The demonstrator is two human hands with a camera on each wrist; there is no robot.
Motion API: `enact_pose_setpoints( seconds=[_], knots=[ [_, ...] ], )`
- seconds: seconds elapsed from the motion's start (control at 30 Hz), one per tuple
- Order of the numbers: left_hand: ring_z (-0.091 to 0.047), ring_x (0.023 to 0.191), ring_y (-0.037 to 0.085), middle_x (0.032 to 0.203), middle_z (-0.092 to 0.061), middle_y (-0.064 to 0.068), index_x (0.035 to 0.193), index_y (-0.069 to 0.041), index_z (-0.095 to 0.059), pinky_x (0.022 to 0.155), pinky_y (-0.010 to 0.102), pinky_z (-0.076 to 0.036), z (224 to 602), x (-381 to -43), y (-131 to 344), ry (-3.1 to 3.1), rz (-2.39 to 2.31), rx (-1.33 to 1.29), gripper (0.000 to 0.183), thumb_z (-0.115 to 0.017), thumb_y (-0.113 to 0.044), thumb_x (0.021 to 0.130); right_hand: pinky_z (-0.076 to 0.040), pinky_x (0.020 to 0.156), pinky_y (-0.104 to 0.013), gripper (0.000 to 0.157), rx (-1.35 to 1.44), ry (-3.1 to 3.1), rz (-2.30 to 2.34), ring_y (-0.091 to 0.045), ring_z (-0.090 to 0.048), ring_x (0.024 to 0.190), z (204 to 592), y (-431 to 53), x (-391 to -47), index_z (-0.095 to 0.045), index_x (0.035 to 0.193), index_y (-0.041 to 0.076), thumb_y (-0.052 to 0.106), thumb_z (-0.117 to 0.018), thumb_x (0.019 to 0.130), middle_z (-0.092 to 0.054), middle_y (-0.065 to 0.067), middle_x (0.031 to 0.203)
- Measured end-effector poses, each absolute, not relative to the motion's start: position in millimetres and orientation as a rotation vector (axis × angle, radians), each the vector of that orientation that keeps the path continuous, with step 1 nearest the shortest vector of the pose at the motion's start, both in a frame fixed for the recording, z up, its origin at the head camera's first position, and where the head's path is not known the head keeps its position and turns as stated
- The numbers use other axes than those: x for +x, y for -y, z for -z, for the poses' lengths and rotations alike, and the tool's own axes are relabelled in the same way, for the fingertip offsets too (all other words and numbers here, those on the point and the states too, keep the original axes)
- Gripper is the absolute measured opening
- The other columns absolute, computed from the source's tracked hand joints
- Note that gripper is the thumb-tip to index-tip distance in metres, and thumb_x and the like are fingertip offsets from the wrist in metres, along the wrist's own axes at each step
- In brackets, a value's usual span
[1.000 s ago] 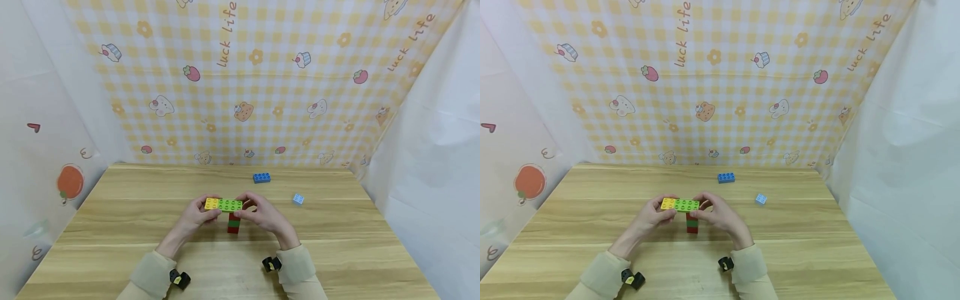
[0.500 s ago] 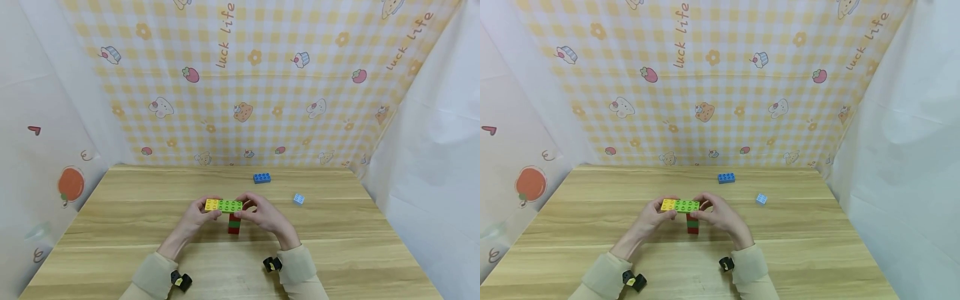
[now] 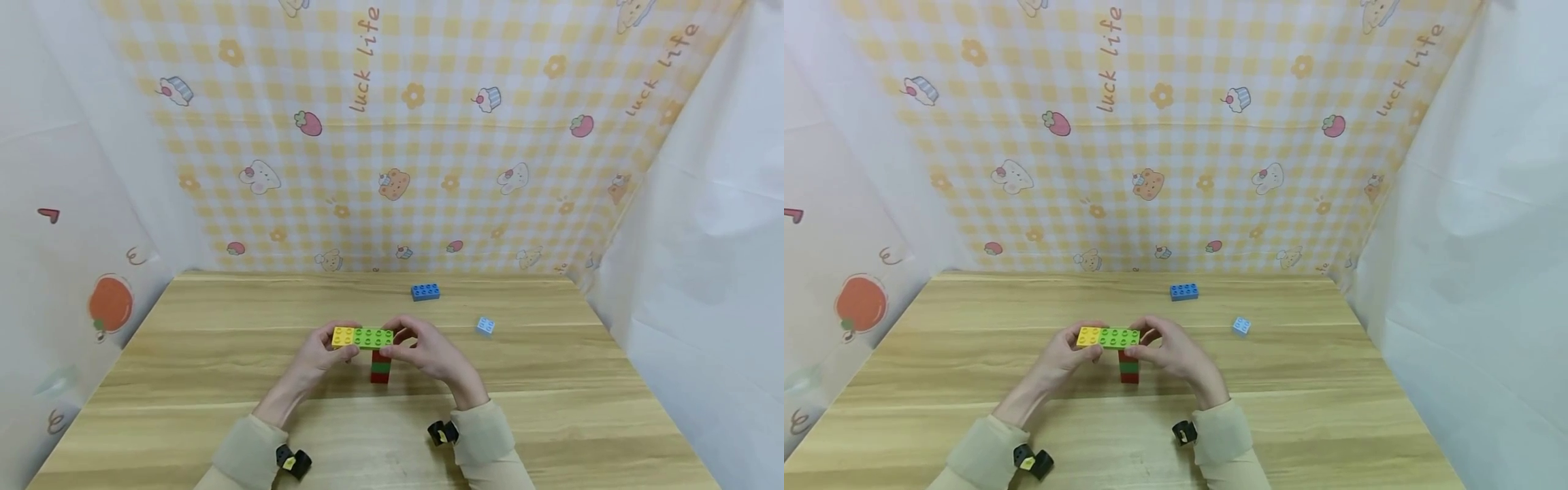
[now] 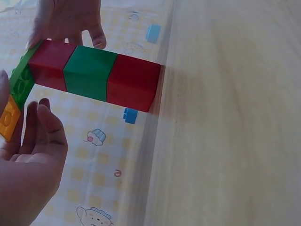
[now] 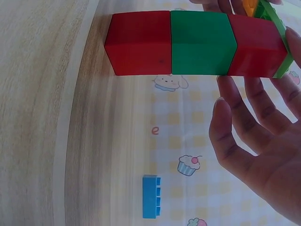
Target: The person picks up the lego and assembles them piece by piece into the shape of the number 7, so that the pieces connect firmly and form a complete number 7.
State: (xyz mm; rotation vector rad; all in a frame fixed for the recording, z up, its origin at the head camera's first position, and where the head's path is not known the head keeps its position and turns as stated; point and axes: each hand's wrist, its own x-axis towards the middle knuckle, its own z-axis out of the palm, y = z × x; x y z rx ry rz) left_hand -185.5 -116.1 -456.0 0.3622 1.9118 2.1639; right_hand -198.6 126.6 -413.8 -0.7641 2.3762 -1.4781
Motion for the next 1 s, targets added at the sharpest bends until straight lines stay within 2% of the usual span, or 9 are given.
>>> enact_pose_setpoints(
  seconds=[0.33,0.67,1.0],
  knots=[
    [-0.057,0.088,0.017,0.106,-0.06,0.009,0.131,0.007,-0.05,0.073,0.023,-0.048,455.5,-183.5,113.2,-1.978,-2.149,0.34,0.051,-0.073,-0.01,0.089,-0.05,0.078,-0.042,0.025,-0.765,-2.365,1.491,-0.022,-0.056,0.1,414.4,-126.4,-198.2,-0.063,0.114,0.016,0.021,-0.071,0.092,-0.062,0.001,0.109],
    [-0.059,0.092,0.018,0.109,-0.061,0.01,0.129,0.008,-0.051,0.076,0.023,-0.05,453.8,-182.4,111.5,-1.955,-2.179,0.315,0.051,-0.074,-0.01,0.087,-0.05,0.076,-0.039,0.025,-0.761,-2.361,1.486,-0.023,-0.057,0.1,413.4,-126.3,-197.9,-0.063,0.115,0.016,0.022,-0.071,0.092,-0.062,-0.002,0.109],
    [-0.06,0.095,0.021,0.111,-0.061,0.014,0.126,0.007,-0.054,0.079,0.025,-0.051,457.2,-182.5,112.8,-1.984,-2.195,0.322,0.052,-0.078,-0.01,0.083,-0.05,0.077,-0.038,0.028,-0.761,-2.378,1.458,-0.022,-0.058,0.1,411.8,-126.2,-197.8,-0.063,0.118,0.015,0.023,-0.07,0.092,-0.062,0.0,0.11]
  ],
)
